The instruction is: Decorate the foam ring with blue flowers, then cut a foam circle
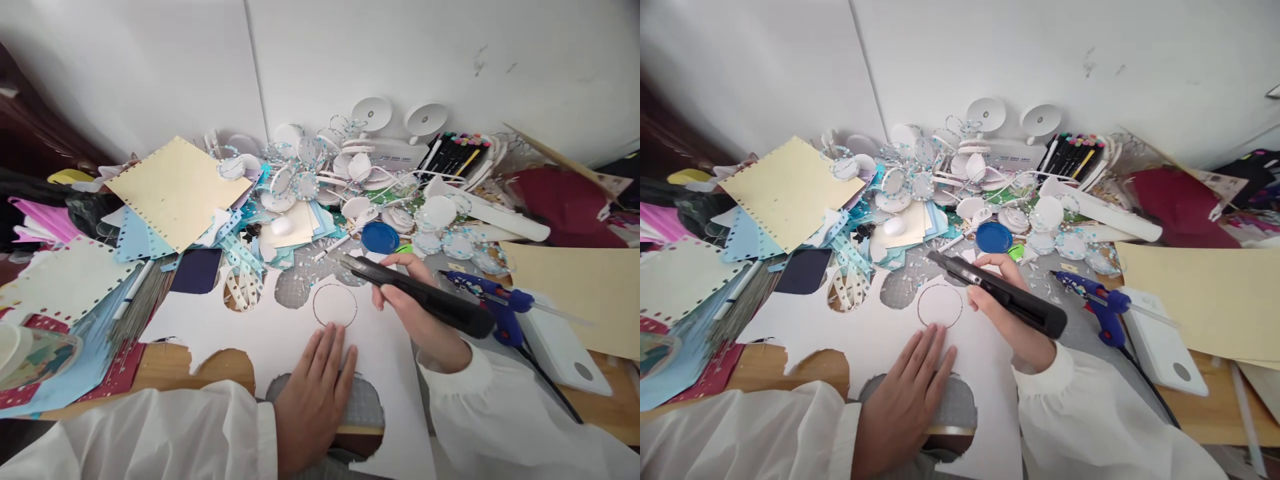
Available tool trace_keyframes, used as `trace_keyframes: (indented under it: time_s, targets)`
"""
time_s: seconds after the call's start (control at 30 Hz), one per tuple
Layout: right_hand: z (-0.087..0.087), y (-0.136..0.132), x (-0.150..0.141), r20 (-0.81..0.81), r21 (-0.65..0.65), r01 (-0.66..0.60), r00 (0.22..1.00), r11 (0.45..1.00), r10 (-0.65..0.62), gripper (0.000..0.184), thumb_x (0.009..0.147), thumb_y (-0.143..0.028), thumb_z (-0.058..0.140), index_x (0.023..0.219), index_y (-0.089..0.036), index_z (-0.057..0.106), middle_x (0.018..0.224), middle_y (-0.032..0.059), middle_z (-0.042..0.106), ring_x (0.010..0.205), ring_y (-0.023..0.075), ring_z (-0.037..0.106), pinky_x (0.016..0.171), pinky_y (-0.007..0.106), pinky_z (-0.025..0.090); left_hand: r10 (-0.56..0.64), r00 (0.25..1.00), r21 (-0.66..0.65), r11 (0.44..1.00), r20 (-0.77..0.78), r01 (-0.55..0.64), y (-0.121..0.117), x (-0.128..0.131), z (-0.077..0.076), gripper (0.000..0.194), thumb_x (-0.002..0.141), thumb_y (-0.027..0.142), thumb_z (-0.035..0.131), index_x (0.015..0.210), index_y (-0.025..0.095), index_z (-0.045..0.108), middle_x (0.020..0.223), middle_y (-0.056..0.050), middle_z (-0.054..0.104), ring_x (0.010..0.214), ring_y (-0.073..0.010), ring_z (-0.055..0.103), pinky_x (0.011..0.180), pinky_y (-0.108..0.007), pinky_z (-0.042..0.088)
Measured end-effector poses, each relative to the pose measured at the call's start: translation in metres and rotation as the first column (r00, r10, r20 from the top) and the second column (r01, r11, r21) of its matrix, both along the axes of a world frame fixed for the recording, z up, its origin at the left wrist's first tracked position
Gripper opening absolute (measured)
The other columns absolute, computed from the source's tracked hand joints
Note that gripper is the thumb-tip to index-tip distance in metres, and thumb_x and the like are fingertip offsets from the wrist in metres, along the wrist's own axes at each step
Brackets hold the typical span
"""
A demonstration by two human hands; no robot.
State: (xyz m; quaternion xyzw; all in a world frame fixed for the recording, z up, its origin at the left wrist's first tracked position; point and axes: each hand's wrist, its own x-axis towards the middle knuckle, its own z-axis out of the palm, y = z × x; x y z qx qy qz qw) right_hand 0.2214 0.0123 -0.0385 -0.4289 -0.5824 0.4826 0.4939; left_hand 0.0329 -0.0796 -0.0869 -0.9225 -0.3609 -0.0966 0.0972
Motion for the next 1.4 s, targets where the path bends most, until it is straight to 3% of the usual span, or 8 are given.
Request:
trace_keyframes:
  time_s: [0.07,0.2,0.27,0.47,0.73,1.0,1.2,1.4]
  targets:
    - [-0.008,0.006,-0.007,-0.002,-0.03,-0.035,0.999,0.999,0.035,0.024,0.087,-0.039,0.057,0.105,-0.026,0.047,0.058,-0.0068,0.055,0.054,0.0112,0.052,0.057,0.026,0.044,-0.007,1.0,0.006,1.0,0.011,0.007,0.001,0.0,0.0,0.052,0.089,0.03,0.044,0.134,0.004,0.044,0.141,-0.023,0.044,0.131,-0.0352,0.043,0.109,-0.049,0.022]
    - [-0.017,0.015,-0.021,-0.154,-0.205,-0.254,0.962,0.945,0.225,0.047,0.088,-0.05,0.047,0.127,-0.024,0.041,0.093,0.0078,0.067,0.082,0.0197,0.064,0.062,0.032,0.05,0.0,1.0,0.001,1.0,0.015,0.0,0.002,0.001,-0.002,0.048,0.089,0.026,0.042,0.132,0.006,0.046,0.138,-0.02,0.049,0.127,-0.0342,0.047,0.108,-0.05,0.023]
    - [-0.017,0.015,-0.025,-0.125,-0.23,-0.244,0.967,0.942,0.22,0.047,0.088,-0.049,0.048,0.127,-0.024,0.041,0.099,0.0095,0.066,0.085,0.0204,0.064,0.064,0.033,0.052,0.014,0.999,-0.008,1.0,0.031,-0.014,0.003,0.003,-0.003,0.046,0.09,0.027,0.041,0.132,0.007,0.047,0.137,-0.019,0.05,0.126,-0.0331,0.049,0.107,-0.049,0.023]
    - [-0.011,-0.005,-0.028,0.339,0.016,0.053,0.939,0.998,-0.056,0.009,0.08,-0.02,0.06,0.085,-0.023,0.052,0.07,-0.0019,0.062,0.06,0.0123,0.059,0.054,0.023,0.048,0.039,0.995,-0.014,0.999,0.095,-0.038,0.003,0.005,-0.007,0.041,0.092,0.025,0.037,0.127,0.01,0.052,0.132,-0.014,0.057,0.121,-0.0306,0.054,0.108,-0.049,0.021]
    - [-0.014,-0.016,-0.036,0.559,0.146,-0.002,0.825,0.989,-0.081,0.015,0.076,-0.019,0.06,0.085,-0.025,0.05,0.059,-0.0047,0.06,0.045,0.0117,0.055,0.041,0.022,0.043,0.016,0.995,-0.072,0.997,0.098,-0.009,0.004,0.005,-0.006,0.043,0.093,0.026,0.037,0.129,0.009,0.052,0.132,-0.014,0.057,0.122,-0.0305,0.053,0.108,-0.049,0.021]
    - [-0.018,-0.024,-0.044,0.661,0.273,-0.058,0.736,0.96,-0.143,0.018,0.075,-0.018,0.061,0.088,-0.026,0.051,0.065,-0.0024,0.06,0.053,0.0136,0.058,0.051,0.027,0.046,-0.01,0.996,-0.1,0.995,0.087,0.019,0.002,0.006,-0.007,0.043,0.092,0.025,0.037,0.128,0.008,0.053,0.129,-0.015,0.059,0.122,-0.0326,0.052,0.111,-0.051,0.016]
    - [-0.022,-0.026,-0.052,0.677,0.278,-0.111,0.728,0.954,-0.112,0.012,0.077,-0.016,0.056,0.083,-0.024,0.05,0.06,-0.0048,0.053,0.046,0.0101,0.047,0.048,0.026,0.042,-0.041,0.997,-0.128,0.99,0.072,0.05,0.002,0.004,-0.007,0.044,0.092,0.024,0.036,0.13,0.01,0.053,0.133,-0.012,0.056,0.126,-0.0317,0.048,0.114,-0.051,0.01]
    - [-0.015,-0.027,-0.052,0.727,0.35,-0.217,0.677,0.911,-0.117,0.006,0.079,-0.018,0.053,0.079,-0.023,0.05,0.063,0.0027,0.058,0.06,0.0187,0.06,0.05,0.031,0.046,-0.054,0.995,-0.132,0.989,0.089,0.065,0.005,0.002,-0.005,0.044,0.092,0.022,0.035,0.13,0.011,0.054,0.126,-0.009,0.062,0.122,-0.0304,0.051,0.113,-0.051,0.012]
